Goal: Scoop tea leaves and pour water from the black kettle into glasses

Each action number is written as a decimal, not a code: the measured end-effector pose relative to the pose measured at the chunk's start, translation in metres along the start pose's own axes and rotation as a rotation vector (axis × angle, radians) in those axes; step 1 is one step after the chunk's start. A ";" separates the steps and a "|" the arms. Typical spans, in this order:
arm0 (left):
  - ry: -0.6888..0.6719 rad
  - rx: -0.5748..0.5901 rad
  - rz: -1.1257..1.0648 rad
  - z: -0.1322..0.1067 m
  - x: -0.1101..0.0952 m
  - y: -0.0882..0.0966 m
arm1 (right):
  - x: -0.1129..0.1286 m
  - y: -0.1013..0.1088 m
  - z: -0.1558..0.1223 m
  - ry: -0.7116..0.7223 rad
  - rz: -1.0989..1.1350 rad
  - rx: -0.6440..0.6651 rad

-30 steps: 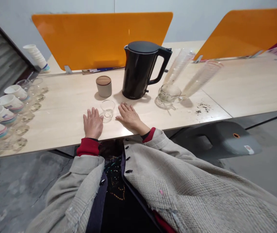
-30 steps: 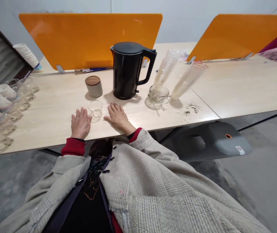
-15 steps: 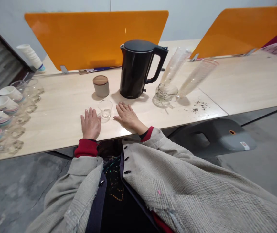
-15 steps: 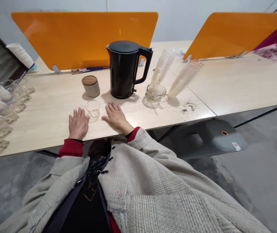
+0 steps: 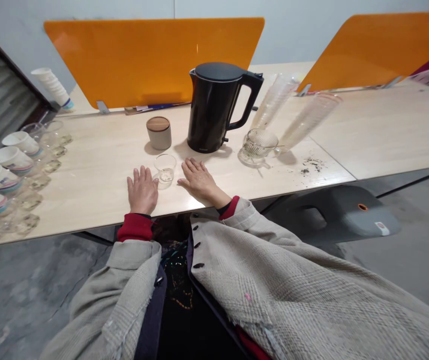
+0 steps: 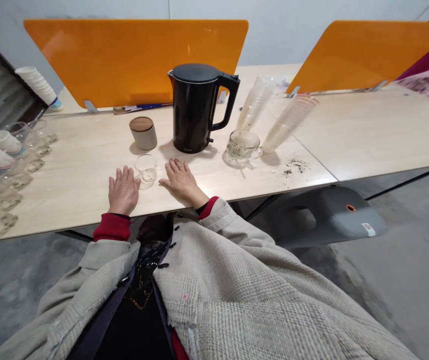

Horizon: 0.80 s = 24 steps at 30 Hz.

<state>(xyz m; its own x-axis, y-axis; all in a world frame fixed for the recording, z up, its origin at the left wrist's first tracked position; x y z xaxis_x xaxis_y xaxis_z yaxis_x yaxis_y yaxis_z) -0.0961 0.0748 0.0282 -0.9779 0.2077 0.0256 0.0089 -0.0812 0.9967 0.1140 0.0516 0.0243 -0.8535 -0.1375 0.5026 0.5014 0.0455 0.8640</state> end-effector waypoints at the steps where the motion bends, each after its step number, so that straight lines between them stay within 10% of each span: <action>1: 0.001 -0.001 0.002 0.000 0.000 0.000 | 0.000 0.000 0.000 0.001 0.000 0.000; 8: -0.005 -0.014 -0.012 -0.001 -0.001 0.003 | 0.004 0.005 0.001 -0.007 0.027 -0.003; 12: -0.015 -0.036 -0.021 -0.001 0.001 0.003 | -0.011 0.030 -0.015 -0.046 0.153 -0.289; 19: -0.020 -0.063 -0.010 0.002 0.003 -0.001 | -0.116 0.128 -0.100 -0.339 0.209 -1.175; 24: -0.014 -0.068 -0.019 0.002 0.002 -0.001 | -0.177 0.158 -0.108 -0.492 0.180 -1.197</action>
<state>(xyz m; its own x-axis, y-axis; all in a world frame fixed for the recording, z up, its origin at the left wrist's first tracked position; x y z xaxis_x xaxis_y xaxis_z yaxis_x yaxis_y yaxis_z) -0.0980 0.0771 0.0276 -0.9748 0.2229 0.0084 -0.0242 -0.1433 0.9894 0.3595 -0.0238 0.0683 -0.5960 0.1641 0.7860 0.2095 -0.9132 0.3496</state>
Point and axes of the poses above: each hand's wrist, its own z-axis towards the middle knuckle, its own y-axis out of the back of the hand, x = y × z, the point moved 4 cm from there along z, towards the middle knuckle, and after that the axes turned 12 degrees about z, right-handed, at the moved point
